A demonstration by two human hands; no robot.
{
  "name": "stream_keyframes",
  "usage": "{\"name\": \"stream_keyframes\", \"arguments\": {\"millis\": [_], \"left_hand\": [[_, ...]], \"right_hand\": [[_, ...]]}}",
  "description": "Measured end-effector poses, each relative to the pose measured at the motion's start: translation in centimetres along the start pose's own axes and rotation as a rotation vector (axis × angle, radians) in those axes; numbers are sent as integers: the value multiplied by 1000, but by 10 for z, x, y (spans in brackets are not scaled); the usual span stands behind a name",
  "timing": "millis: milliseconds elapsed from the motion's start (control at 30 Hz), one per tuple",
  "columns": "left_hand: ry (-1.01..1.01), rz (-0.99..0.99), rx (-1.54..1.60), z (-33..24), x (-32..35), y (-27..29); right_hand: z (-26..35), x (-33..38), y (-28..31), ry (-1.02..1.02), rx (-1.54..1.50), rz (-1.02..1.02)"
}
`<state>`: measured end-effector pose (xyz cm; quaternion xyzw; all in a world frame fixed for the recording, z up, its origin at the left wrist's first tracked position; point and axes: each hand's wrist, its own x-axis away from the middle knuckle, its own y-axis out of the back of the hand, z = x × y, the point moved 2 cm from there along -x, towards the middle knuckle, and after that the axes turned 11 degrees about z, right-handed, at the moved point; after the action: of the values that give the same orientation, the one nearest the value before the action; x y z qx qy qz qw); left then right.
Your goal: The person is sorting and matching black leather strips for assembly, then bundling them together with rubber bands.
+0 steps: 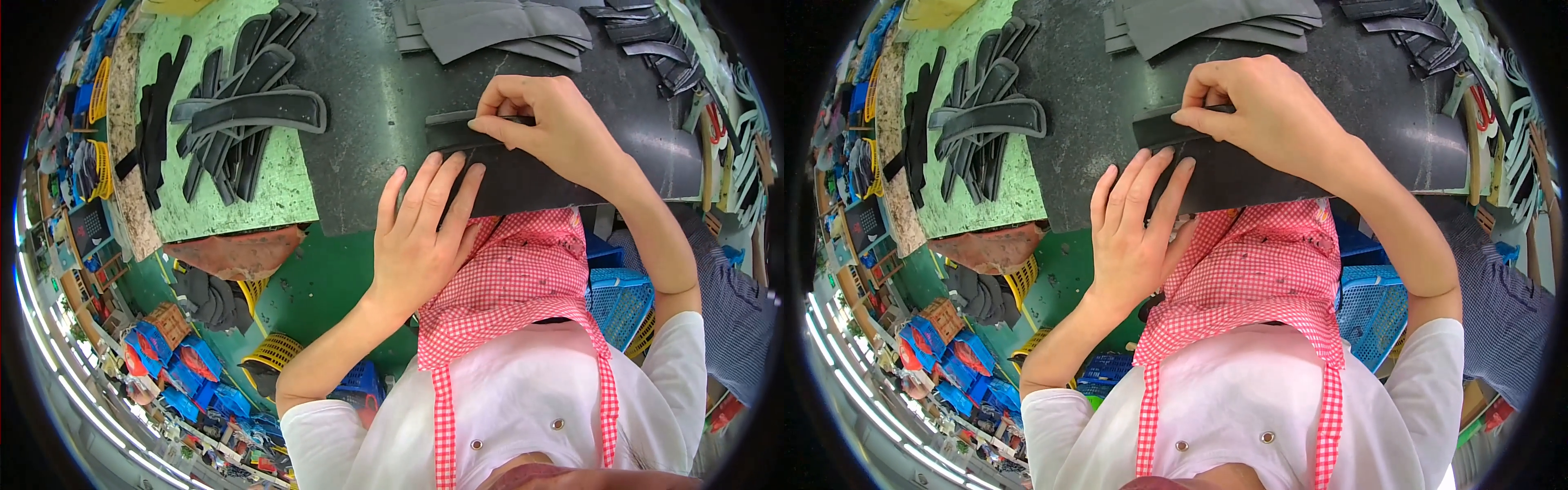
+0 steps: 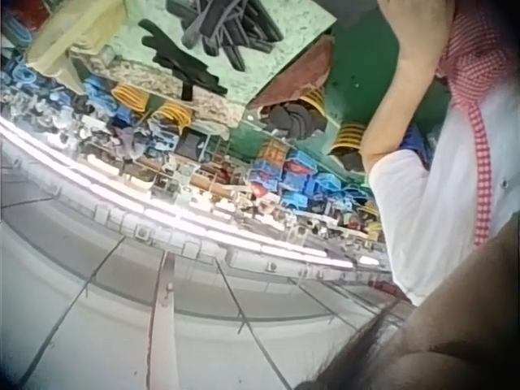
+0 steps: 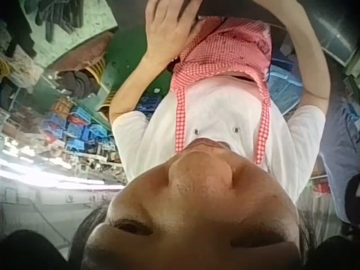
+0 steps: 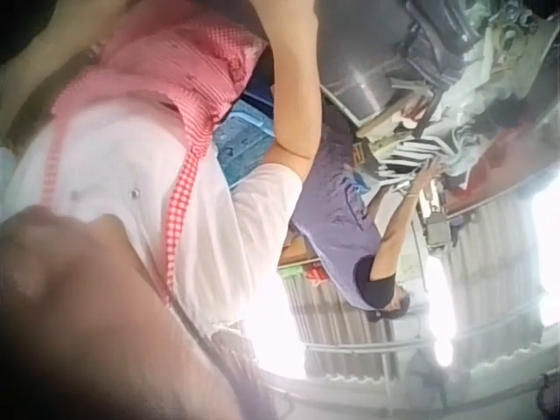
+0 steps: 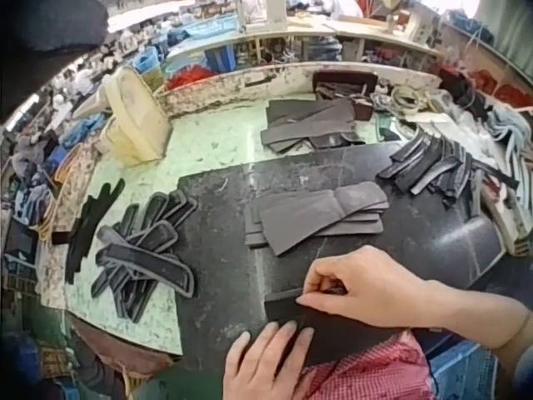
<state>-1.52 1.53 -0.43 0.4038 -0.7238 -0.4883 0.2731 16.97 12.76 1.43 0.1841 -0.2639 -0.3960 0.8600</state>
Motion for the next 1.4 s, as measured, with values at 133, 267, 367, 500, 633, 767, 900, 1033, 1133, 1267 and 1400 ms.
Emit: {"name": "stream_keyframes", "arguments": {"millis": [133, 267, 367, 500, 633, 767, 900, 1033, 1133, 1267, 1400], "left_hand": [[-34, -17, 73, 3, -4, 3], [-9, -41, 69, 3, -15, 3], [12, -17, -37, -1, -18, 1], [30, -32, -134, -3, -23, 2], [-9, -27, -148, -1, -31, 6], [54, 21, -59, -10, -54, 17], [-200, 155, -42, -27, -65, -13], [-458, 52, 156, -6, -37, 7], [-265, -264, -100, 41, -17, 43], [55, -355, -201, 81, -39, 75], [-69, -247, 237, 53, -107, 36]], "right_hand": [[-2, 1, -2, 13, 53, -50], [3, 9, 6, 18, 72, -59], [-6, 39, 31, -232, -181, 89], [-50, 74, 50, -360, -254, 57], [-50, 78, 47, -357, -225, -64], [-43, 71, 48, -328, -71, -41], [-46, 70, 59, -322, 158, -33], [-46, 57, 63, 14, 61, -276], [-42, 35, 57, 179, 249, -415], [-27, -18, 41, 541, 663, -728], [-42, -36, 41, 490, 511, -608]]}}
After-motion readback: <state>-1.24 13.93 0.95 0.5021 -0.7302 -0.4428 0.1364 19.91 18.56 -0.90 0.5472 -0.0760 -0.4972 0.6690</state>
